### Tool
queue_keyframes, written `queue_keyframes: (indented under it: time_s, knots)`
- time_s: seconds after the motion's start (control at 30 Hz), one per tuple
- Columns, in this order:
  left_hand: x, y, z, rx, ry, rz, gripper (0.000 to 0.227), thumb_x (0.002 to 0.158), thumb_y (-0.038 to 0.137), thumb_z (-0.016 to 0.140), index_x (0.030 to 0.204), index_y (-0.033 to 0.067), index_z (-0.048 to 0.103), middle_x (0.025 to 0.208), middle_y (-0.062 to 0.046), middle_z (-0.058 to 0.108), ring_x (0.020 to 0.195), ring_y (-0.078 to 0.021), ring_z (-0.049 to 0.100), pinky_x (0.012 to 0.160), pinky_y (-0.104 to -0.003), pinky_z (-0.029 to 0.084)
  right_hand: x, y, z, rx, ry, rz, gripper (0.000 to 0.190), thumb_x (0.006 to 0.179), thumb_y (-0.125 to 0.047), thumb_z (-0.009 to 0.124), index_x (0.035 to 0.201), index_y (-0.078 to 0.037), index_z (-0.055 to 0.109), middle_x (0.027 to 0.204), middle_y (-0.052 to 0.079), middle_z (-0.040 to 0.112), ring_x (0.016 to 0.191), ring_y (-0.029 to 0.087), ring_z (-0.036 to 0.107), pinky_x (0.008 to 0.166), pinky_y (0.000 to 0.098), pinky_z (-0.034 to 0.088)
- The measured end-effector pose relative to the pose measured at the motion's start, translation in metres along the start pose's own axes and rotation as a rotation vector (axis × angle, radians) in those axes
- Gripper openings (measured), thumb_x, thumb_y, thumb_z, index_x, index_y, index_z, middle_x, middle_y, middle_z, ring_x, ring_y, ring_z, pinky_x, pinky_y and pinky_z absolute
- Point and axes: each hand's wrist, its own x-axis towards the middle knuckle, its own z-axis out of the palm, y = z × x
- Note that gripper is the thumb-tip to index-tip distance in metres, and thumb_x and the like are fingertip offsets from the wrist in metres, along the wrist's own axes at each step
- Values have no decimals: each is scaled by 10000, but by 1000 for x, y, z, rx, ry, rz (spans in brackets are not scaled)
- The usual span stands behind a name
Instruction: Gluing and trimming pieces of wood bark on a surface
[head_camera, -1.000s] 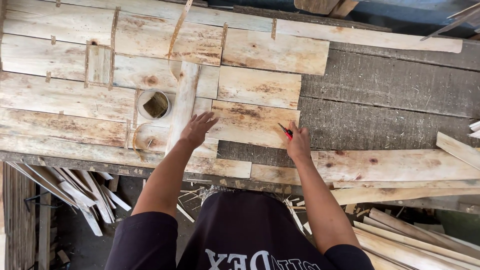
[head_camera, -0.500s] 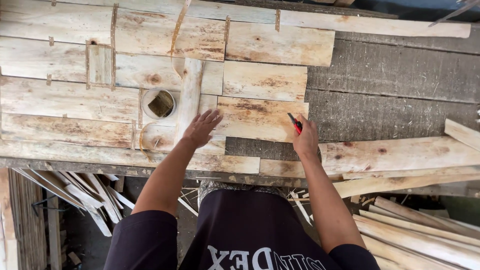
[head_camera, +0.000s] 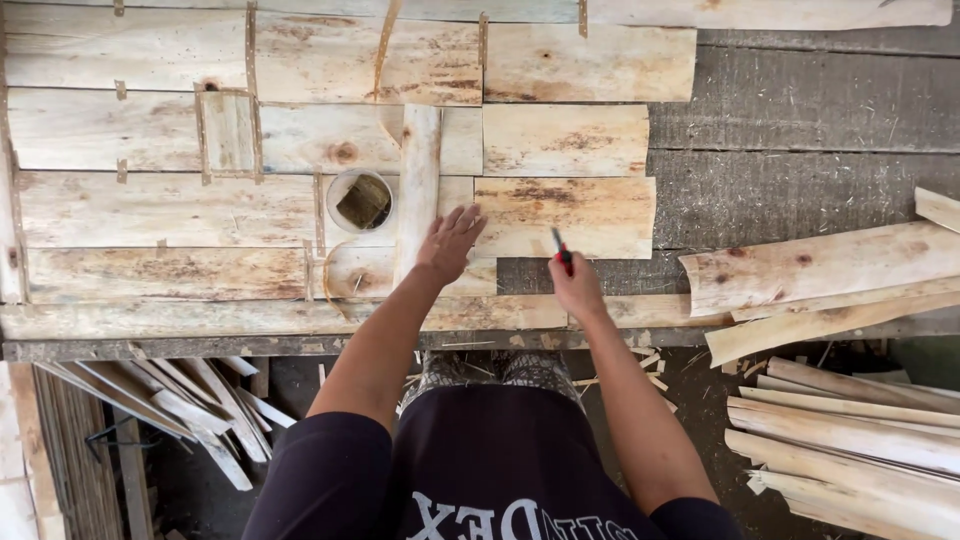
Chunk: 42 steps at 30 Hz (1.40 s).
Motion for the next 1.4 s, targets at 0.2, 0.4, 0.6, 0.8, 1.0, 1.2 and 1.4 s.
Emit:
queue_keyframes:
  time_s: [0.2, 0.4, 0.6, 0.8, 1.0, 1.2, 1.4]
  knots:
    - [6, -10, 17, -29, 29, 19, 875, 916, 85, 680, 1641, 242, 216, 1737, 28, 86, 1583, -221, 118, 1277, -456, 153, -15, 23, 67, 22, -137, -149, 229, 1059, -305, 530, 1104, -81, 525, 833, 40, 558, 658, 165, 554, 566, 341, 493]
    - [-3, -9, 11, -68, 64, 6, 851, 906, 85, 695, 1623, 236, 263, 1729, 34, 136, 1585, -210, 151, 1286, -448, 177, -65, -40, 99, -122, -97, -128, 274, 1050, -317, 501, 1185, -79, 499, 796, 131, 684, 671, 277, 746, 616, 461, 570]
    - [-2, -8, 9, -37, 64, 20, 849, 896, 109, 717, 1617, 219, 283, 1729, 25, 144, 1576, -215, 166, 1273, -446, 200, -56, -28, 125, -354, 65, -312, 273, 1038, -217, 514, 1263, -69, 475, 870, 224, 722, 784, 433, 698, 690, 553, 532]
    - [-1, -8, 7, -58, 42, 6, 869, 882, 131, 731, 1610, 241, 270, 1716, 41, 129, 1565, -211, 161, 1260, -449, 192, -57, -28, 125, -342, 46, -330, 468, 1071, -199, 454, 1505, -53, 355, 1036, 226, 713, 830, 399, 721, 721, 508, 579]
    - [-1, -7, 6, 0, 23, -4, 862, 904, 122, 702, 1625, 254, 248, 1727, 45, 108, 1574, -199, 142, 1276, -438, 167, -76, -45, 130, -374, 0, -298, 740, 1003, -113, 511, 1624, -43, 116, 1264, 293, 582, 983, 408, 688, 829, 476, 596]
    - [4, -11, 17, 18, 31, 3, 847, 924, 121, 681, 1632, 263, 239, 1727, 49, 102, 1575, -200, 140, 1275, -439, 166, -78, -50, 140, -393, -40, -253, 749, 1022, -102, 473, 1617, -13, 27, 1382, 307, 496, 922, 354, 719, 765, 401, 648]
    - [-1, -8, 6, -17, 4, -1, 851, 917, 196, 713, 1618, 269, 235, 1722, 51, 98, 1571, -201, 143, 1275, -442, 175, -80, -47, 144, -400, -40, -269, 748, 1022, -99, 471, 1612, -22, 19, 1359, 283, 513, 902, 338, 722, 727, 397, 645]
